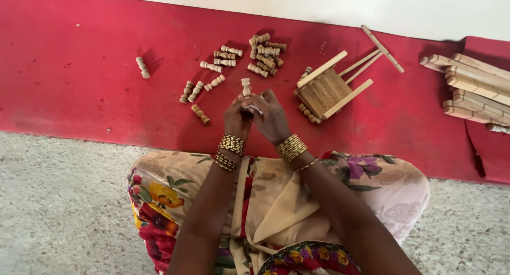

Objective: The person sits on the floor and wipes small wooden toy parts, including spool-shaped pieces and a small wooden cart, one at a time using a white cloth, placing each wiped piece back on the red mat.

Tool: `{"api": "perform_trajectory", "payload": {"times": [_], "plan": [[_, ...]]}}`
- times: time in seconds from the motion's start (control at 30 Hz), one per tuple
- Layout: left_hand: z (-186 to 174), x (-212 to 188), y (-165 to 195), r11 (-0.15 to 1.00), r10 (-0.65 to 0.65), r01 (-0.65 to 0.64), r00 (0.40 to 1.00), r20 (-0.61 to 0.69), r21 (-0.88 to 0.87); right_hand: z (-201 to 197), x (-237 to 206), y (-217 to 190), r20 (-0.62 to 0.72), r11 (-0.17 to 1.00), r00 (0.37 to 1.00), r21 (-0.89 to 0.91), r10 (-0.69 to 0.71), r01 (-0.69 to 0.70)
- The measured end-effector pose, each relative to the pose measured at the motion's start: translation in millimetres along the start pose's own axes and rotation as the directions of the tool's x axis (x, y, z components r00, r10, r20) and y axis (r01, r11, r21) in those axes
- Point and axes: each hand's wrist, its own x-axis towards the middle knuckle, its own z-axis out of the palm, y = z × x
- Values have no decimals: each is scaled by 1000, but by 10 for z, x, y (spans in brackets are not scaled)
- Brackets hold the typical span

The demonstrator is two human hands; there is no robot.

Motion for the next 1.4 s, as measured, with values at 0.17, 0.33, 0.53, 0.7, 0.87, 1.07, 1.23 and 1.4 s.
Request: {"api": "perform_trajectory", "payload": {"times": [0.17, 0.33, 0.53, 0.7, 0.87, 1.07, 1.23, 1.4], "plan": [[12, -73, -118, 991, -55, 33, 984, 171, 129, -58, 212, 111, -200, 996, 978, -64, 53, -67], [50, -16, -198, 981, -116, 81, 973, 198, 177, -202, 181, 103, -157, 999, 987, -4, 32, -33], [68, -37, -148, 980, -84, 34, 964, 251, 196, -162, 179, 75, -121, 998, 990, -2, 66, -67], [130, -98, -192, 949, -151, 79, 964, 221, 305, -183, 239, 214, -272, 971, 936, -23, 224, -239], [167, -120, -152, 935, -104, 64, 990, 97, 349, -150, 178, 159, -232, 993, 965, 2, 118, -121], [167, -109, -18, 995, -54, 53, 998, 10, 90, -125, 136, -1, -54, 985, 984, 56, 168, -165], [9, 23, -35, 999, -18, 12, 994, 111, 47, -138, 109, -86, -43, 996, 996, 20, 83, -82], [-122, 108, -233, 998, -20, 2, 960, 278, 65, -124, 193, -124, -236, 994, 967, -31, 93, -103]]}}
